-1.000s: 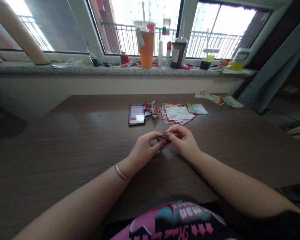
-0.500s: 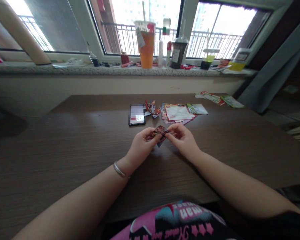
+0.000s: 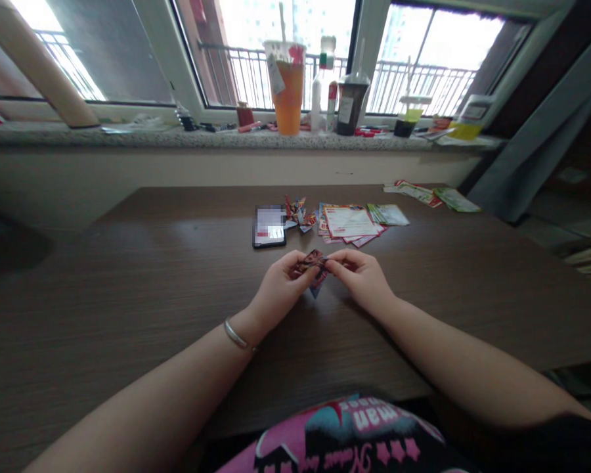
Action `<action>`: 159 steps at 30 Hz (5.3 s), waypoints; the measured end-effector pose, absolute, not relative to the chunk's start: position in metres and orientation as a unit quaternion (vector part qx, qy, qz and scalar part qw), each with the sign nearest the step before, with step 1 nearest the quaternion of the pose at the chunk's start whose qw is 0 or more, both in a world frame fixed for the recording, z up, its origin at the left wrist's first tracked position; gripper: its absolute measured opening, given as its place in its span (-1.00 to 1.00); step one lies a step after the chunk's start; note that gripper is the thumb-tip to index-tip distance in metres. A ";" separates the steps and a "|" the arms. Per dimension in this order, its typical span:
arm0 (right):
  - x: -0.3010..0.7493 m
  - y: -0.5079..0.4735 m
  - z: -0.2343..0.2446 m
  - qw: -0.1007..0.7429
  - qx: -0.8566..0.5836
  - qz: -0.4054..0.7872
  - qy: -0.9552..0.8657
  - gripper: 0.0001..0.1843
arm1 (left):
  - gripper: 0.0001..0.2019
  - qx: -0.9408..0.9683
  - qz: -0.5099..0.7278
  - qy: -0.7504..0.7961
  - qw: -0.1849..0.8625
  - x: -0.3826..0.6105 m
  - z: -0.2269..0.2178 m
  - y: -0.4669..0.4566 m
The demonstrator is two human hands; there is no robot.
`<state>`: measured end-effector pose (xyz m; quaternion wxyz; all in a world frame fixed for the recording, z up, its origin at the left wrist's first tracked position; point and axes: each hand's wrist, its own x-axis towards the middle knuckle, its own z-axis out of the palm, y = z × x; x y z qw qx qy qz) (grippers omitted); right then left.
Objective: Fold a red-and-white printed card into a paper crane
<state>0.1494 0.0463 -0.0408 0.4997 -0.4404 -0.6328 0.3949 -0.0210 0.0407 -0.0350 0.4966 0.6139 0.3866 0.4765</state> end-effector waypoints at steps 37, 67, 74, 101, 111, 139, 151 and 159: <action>0.155 0.055 -0.047 0.467 -0.453 0.377 -0.659 -0.63 | -0.74 0.593 0.498 0.375 0.509 -0.024 -0.041 0.046; 0.154 0.060 -0.047 0.459 -0.463 0.442 -0.616 -0.60 | -0.74 0.646 0.438 0.411 0.472 -0.023 -0.045 0.041; 0.160 0.067 -0.053 0.432 -0.465 0.420 -0.648 -0.68 | -0.79 0.714 0.388 0.405 0.418 -0.027 -0.046 0.044; 0.175 0.103 -0.072 0.274 -0.444 0.174 -0.835 -0.93 | -0.88 0.926 0.188 0.324 0.048 -0.027 -0.052 0.047; 0.175 0.104 -0.069 0.263 -0.465 0.172 -0.828 -0.84 | -0.71 0.954 0.124 0.267 0.063 -0.029 -0.039 0.038; 0.181 0.069 -0.059 0.087 -0.413 -0.006 -0.907 -0.47 | -0.63 0.945 0.084 0.314 0.025 -0.029 -0.037 0.030; 0.182 0.074 -0.068 0.063 -0.422 0.032 -0.904 -0.42 | -0.40 0.937 -0.025 0.345 0.042 -0.039 -0.042 0.027; 0.183 0.077 -0.072 0.063 -0.422 0.017 -0.904 -0.42 | -0.42 0.937 -0.016 0.348 0.031 -0.042 -0.042 0.024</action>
